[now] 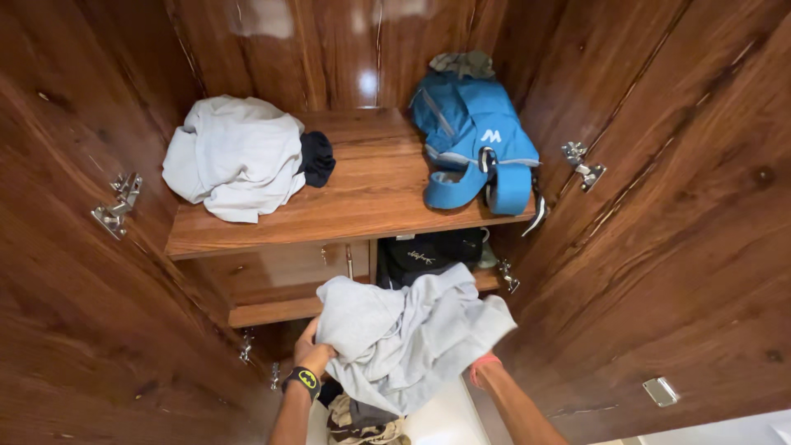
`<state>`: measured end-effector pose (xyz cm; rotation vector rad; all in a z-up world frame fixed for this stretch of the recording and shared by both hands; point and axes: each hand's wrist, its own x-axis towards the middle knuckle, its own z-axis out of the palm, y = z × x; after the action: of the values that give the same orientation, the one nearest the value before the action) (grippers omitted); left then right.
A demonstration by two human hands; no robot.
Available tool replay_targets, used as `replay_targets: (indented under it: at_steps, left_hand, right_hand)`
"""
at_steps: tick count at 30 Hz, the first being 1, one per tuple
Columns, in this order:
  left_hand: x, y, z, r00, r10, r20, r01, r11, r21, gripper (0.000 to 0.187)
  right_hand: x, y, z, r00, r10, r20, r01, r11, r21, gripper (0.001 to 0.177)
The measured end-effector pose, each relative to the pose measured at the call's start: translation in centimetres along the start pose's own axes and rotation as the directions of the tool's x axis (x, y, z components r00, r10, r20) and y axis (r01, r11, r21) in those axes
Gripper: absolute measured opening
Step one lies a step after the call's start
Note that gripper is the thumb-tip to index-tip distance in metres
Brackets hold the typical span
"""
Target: The person opens a wooden wardrobe and removes several items of clothing and a blue backpack from the shelves. They then use a cloth and a cleaning solution to wipe down the interior shelves and walls of the empty wardrobe.
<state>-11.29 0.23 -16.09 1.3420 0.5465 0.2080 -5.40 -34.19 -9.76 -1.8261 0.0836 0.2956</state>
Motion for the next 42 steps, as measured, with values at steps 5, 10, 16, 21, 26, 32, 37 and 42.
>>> replay_targets:
  at_steps: [5,10,16,21,26,32,37,42]
  left_hand:
    - [0.7,-0.7,1.4,0.998,0.055,0.041,-0.061,0.987,0.148,0.075]
    - [1.1,-2.0,4.2,0.979,0.173,0.11,-0.194,0.953,0.232,0.065]
    - [1.5,-2.1,4.3,0.986,0.128,0.103,-0.146,0.97,0.195,0.061]
    - [2.9,-3.0,4.4,0.987,0.115,0.112,-0.122,0.991,0.061,0.067]
    - [2.8,-2.9,3.4,0.974,0.119,0.195,-0.184,0.914,0.363,0.09]
    - [2.0,-1.8,4.1,0.982,-0.141,0.121,0.081,0.912,0.403,0.105]
    - [3.7,-5.1,4.9,0.963,-0.192,0.188,0.151,0.965,0.212,0.11]
    - [4.0,-6.6,6.1,0.961,-0.179,0.21,0.142,0.973,0.18,0.11]
  right_hand:
    - [1.3,-2.6,2.6,0.987,-0.093,0.128,0.068,0.981,0.184,0.045]
    - [-0.2,-6.1,5.7,0.974,0.075,0.212,-0.094,0.992,0.079,0.053]
    - [0.4,-6.5,6.7,0.97,0.12,0.212,-0.15,0.98,0.133,0.056]
    - [1.5,-5.6,7.7,0.972,0.034,0.233,-0.086,0.972,0.219,0.055]
    - [2.9,-4.2,8.1,0.957,0.104,0.271,-0.123,0.991,0.052,0.069]
    - [3.5,-2.8,8.0,0.951,0.177,0.255,-0.184,0.983,0.003,0.073]
    - [2.9,-2.4,7.2,0.941,0.222,0.256,-0.246,0.967,0.066,0.073]
    - [2.2,-2.3,6.5,0.949,0.188,0.253,-0.203,0.979,0.032,0.07]
